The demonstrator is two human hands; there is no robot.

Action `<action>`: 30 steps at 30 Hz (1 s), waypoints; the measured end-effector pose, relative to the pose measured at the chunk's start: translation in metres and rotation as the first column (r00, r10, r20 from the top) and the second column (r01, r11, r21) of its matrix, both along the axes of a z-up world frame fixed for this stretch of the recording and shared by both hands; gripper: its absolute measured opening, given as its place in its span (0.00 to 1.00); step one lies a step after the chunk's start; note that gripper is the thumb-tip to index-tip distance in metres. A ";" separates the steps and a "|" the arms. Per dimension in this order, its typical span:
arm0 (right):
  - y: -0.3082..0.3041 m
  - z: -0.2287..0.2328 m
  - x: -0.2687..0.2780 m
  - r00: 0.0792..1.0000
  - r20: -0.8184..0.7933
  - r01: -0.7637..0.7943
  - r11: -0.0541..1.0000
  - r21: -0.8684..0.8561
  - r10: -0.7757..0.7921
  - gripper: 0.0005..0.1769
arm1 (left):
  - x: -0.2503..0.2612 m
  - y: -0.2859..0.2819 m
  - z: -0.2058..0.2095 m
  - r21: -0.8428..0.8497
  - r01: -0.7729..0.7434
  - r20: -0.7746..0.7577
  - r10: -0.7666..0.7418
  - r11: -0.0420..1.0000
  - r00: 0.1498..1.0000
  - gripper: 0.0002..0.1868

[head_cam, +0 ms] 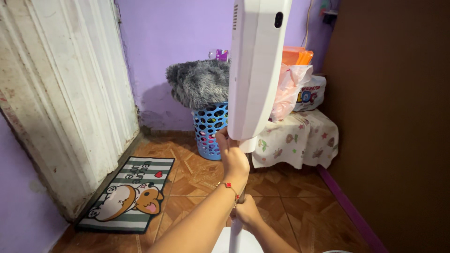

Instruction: The person disassembles a white standing electric fan by removing the motor housing, detaching the pole from the base, and unscrewing the base cap. The components are placed on the floor.

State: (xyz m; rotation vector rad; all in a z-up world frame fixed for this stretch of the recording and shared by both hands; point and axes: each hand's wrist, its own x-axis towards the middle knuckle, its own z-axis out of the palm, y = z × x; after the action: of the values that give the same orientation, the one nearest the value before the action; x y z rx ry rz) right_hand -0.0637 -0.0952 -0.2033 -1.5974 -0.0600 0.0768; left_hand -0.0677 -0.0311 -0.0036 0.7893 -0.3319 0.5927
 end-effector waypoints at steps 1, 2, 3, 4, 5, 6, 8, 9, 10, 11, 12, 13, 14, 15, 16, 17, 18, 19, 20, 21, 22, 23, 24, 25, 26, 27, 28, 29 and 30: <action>-0.001 -0.004 0.003 1.000 0.009 -0.013 1.000 -0.007 0.013 0.02 | 0.001 0.002 0.000 -0.034 0.057 -0.010 -0.057 0.998 0.998 0.11; -0.003 -0.008 0.005 0.999 0.018 -0.026 1.000 -0.015 0.027 0.02 | 0.001 0.005 -0.001 -0.069 0.112 -0.018 -0.114 0.991 0.993 0.11; -0.004 -0.012 0.006 0.999 0.025 -0.042 0.999 -0.021 0.042 0.03 | 0.000 0.008 -0.002 0.001 0.068 -0.021 -0.068 0.998 0.997 0.12; -0.006 -0.014 0.006 0.997 0.028 -0.073 0.997 0.009 0.073 0.05 | -0.002 0.013 -0.002 0.072 0.024 -0.020 -0.023 0.997 1.000 0.13; -0.007 -0.015 0.007 0.994 0.033 -0.105 0.994 0.038 0.104 0.06 | -0.003 0.019 -0.002 0.140 -0.021 -0.014 0.023 0.990 1.000 0.13; -0.008 -0.012 0.006 0.990 0.039 -0.137 0.988 0.067 0.134 0.08 | -0.006 0.027 -0.003 0.183 0.035 -0.025 -0.031 0.982 0.999 0.14; -0.017 0.009 0.003 0.951 0.071 -0.296 0.953 -0.065 0.300 0.19 | -0.012 0.046 0.001 0.264 0.145 -0.047 -0.138 0.953 0.989 0.15; -0.023 0.025 -0.001 0.921 0.076 -0.370 0.919 -0.133 0.382 0.25 | -0.014 0.056 0.003 0.405 0.082 0.012 -0.095 0.911 0.995 0.16; -0.030 0.047 -0.004 0.912 0.133 -0.353 0.908 -0.225 0.387 0.32 | -0.016 0.067 0.006 0.533 0.012 0.075 -0.061 0.846 0.995 0.16; -0.034 0.073 -0.006 0.899 0.190 -0.325 0.893 -0.310 0.394 0.40 | -0.018 0.076 0.008 0.648 -0.063 0.142 -0.039 0.759 0.989 0.17; -0.040 0.100 -0.012 0.937 0.201 -0.288 0.957 -0.021 0.287 0.38 | -0.019 0.084 0.011 0.709 -0.185 0.221 0.035 0.680 0.975 0.16; -0.047 0.129 -0.019 0.968 0.183 -0.219 0.938 0.269 0.174 0.38 | -0.018 0.088 0.014 0.751 -0.302 0.308 0.094 0.587 0.947 0.16; -0.047 0.156 -0.023 0.962 0.230 -0.217 0.918 0.331 0.145 0.41 | -0.018 0.091 0.015 0.774 -0.414 0.397 0.142 0.480 0.907 0.15; -0.046 0.183 -0.027 0.955 0.275 -0.216 0.896 0.388 0.111 0.43 | -0.017 0.091 0.016 0.739 -0.527 0.517 0.147 0.419 0.843 0.14; -0.044 0.208 -0.029 0.945 0.317 -0.218 0.869 0.444 0.075 0.45 | -0.015 0.091 0.017 0.688 -0.633 0.629 0.143 0.356 0.764 0.14; -0.038 0.226 -0.031 0.934 0.357 -0.219 0.837 0.501 0.031 0.48 | -0.013 0.091 0.017 0.621 -0.727 0.729 0.125 0.292 0.673 0.14; -0.030 0.235 -0.034 0.919 0.393 -0.224 0.801 0.555 -0.015 0.50 | -0.011 0.089 0.017 0.667 -0.684 0.668 0.170 0.295 0.725 0.13; -0.020 0.240 -0.035 0.905 0.419 -0.175 0.829 0.531 -0.077 0.52 | -0.008 0.084 0.016 0.711 -0.634 0.598 0.213 0.302 0.772 0.12; -0.008 0.242 -0.032 0.884 0.446 -0.124 0.852 0.508 -0.137 0.54 | -0.005 0.079 0.016 0.752 -0.581 0.524 0.253 0.311 0.813 0.12; 0.001 0.241 -0.029 0.860 0.472 -0.071 0.871 0.485 -0.193 0.57 | -0.003 0.076 0.013 0.739 -0.577 0.513 0.263 0.349 0.817 0.12; 0.005 0.239 -0.028 0.828 0.536 -0.119 0.884 0.452 -0.163 0.56 | -0.001 0.073 0.012 0.724 -0.571 0.502 0.273 0.387 0.821 0.13; 0.007 0.235 -0.026 0.792 0.596 -0.162 0.895 0.415 -0.133 0.56 | 0.001 0.070 0.011 0.709 -0.564 0.489 0.282 0.424 0.826 0.13; 0.009 0.231 -0.024 0.750 0.653 -0.199 0.905 0.375 -0.105 0.58 | 0.003 0.068 0.011 0.710 -0.544 0.460 0.290 0.447 0.839 0.15; 0.010 0.229 -0.022 0.738 0.652 -0.132 0.909 0.396 -0.177 0.57 | 0.005 0.066 0.012 0.709 -0.526 0.433 0.298 0.470 0.851 0.16; 0.013 0.228 -0.018 0.719 0.650 -0.065 0.907 0.416 -0.247 0.56 | 0.004 0.064 0.011 0.707 -0.508 0.405 0.306 0.492 0.861 0.18; 0.014 0.228 -0.014 0.692 0.649 0.002 0.900 0.436 -0.316 0.56 | 0.004 0.062 0.011 0.702 -0.494 0.377 0.321 0.512 0.869 0.20; 0.014 0.226 -0.014 0.699 0.648 -0.015 0.901 0.434 -0.301 0.57 | 0.004 0.060 0.011 0.697 -0.481 0.348 0.335 0.533 0.875 0.21; 0.014 0.226 -0.014 0.702 0.652 -0.032 0.902 0.431 -0.287 0.57 | 0.004 0.057 0.013 0.688 -0.470 0.322 0.347 0.553 0.881 0.23; 0.013 0.227 -0.013 0.705 0.655 -0.049 0.902 0.428 -0.273 0.57 | 0.004 0.056 0.014 0.743 -0.427 0.274 0.348 0.515 0.896 0.24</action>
State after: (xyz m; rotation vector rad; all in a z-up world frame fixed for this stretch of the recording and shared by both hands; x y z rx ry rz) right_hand -0.0767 -0.0819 0.0239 -1.1072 -0.5446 -0.6283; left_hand -0.0637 0.0250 0.0102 1.7544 -0.5207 0.9284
